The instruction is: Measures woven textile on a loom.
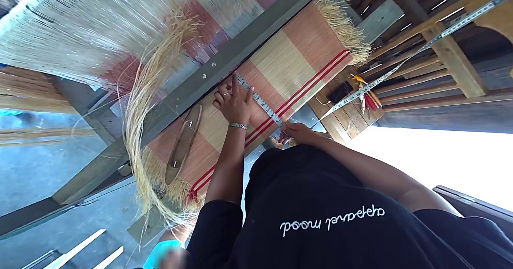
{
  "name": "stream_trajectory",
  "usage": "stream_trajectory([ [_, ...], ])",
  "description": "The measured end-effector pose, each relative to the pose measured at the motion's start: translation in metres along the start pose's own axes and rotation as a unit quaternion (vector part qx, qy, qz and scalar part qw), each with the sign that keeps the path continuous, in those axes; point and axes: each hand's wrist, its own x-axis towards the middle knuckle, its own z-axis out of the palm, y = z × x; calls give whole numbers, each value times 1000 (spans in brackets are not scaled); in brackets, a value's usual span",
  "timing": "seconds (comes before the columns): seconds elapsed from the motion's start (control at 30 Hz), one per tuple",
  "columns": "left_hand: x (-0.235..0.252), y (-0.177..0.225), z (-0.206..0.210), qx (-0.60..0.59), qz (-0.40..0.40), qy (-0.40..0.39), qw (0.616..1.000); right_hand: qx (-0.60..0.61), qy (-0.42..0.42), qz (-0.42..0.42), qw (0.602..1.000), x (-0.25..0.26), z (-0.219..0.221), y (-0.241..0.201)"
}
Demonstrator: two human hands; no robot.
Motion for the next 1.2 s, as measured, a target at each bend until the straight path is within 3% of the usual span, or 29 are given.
stream_trajectory([
  [0.5,0,-2,2,11,3,-6,1000,-1,-11,-12,1000,-2,-2,0],
  [0.7,0,-2,3,10,7,1,1000,-244,50,-59,967,3,-9,4],
  [0.83,0,-2,3,8,7,-1,1000,-303,98,-91,944,4,-9,3],
  [0.93,0,-2,4,8,8,5,1000,-261,41,-41,964,0,-9,-6],
  [1.07,0,-2,3,0,0,-4,1000,-46,-14,45,998,3,-4,3],
  [1.2,0,0,0,3,-4,-15,1000,-20,-15,67,997,1,-4,-2],
])
